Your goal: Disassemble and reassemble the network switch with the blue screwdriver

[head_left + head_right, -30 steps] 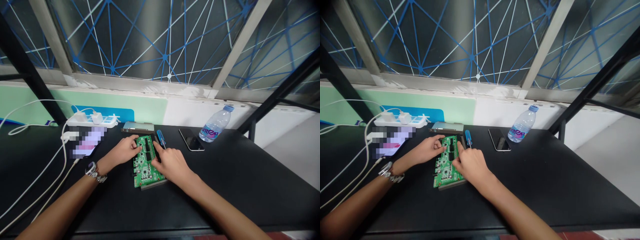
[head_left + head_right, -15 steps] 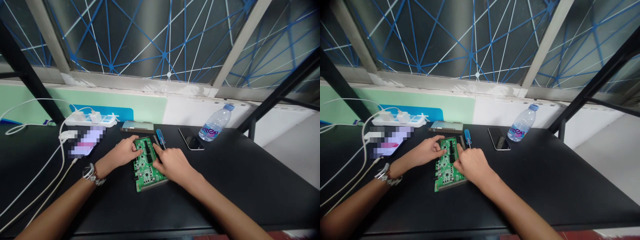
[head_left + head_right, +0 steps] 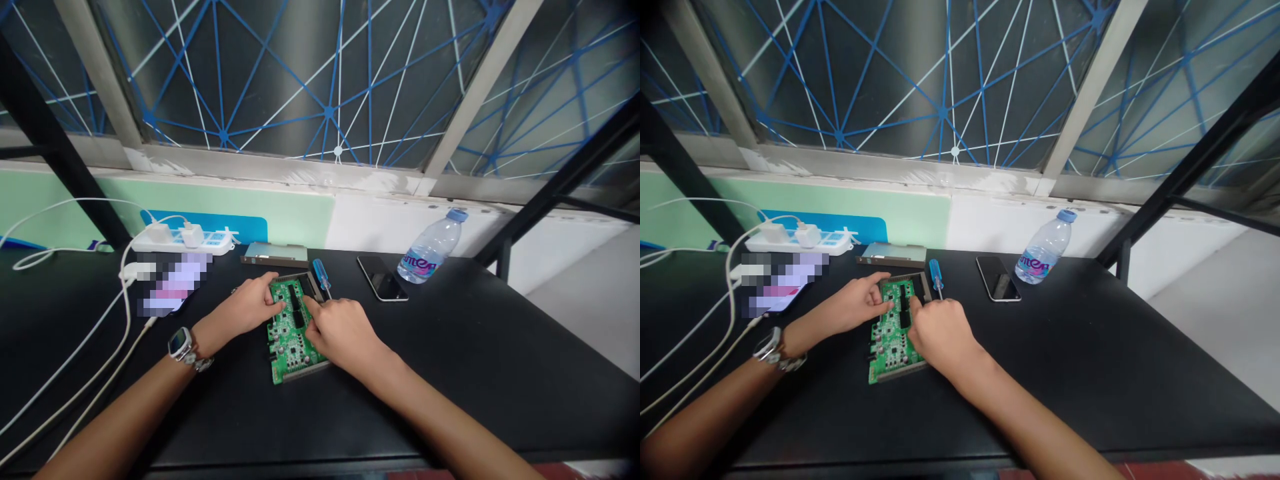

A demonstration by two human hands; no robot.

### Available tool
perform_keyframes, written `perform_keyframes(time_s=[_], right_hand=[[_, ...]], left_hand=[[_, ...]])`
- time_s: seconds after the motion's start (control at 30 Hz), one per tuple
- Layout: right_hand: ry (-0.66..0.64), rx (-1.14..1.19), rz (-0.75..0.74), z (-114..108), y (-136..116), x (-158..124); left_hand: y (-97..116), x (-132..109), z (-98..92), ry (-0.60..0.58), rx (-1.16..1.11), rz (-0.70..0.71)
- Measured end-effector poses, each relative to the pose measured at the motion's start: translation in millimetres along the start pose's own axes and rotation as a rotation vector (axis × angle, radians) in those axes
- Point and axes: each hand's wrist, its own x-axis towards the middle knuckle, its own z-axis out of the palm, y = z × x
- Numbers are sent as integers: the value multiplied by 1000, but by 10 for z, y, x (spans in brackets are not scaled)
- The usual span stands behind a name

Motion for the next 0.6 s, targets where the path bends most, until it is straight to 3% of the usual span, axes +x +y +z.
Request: perform_keyframes(time_s=[0.37, 0.6], right_hand=[[-48, 54, 129, -19, 32, 10], [-103, 110, 266, -17, 124, -21]], left_hand=[[15, 13, 5, 9, 16, 45], [-70, 40, -305, 198, 249, 72]])
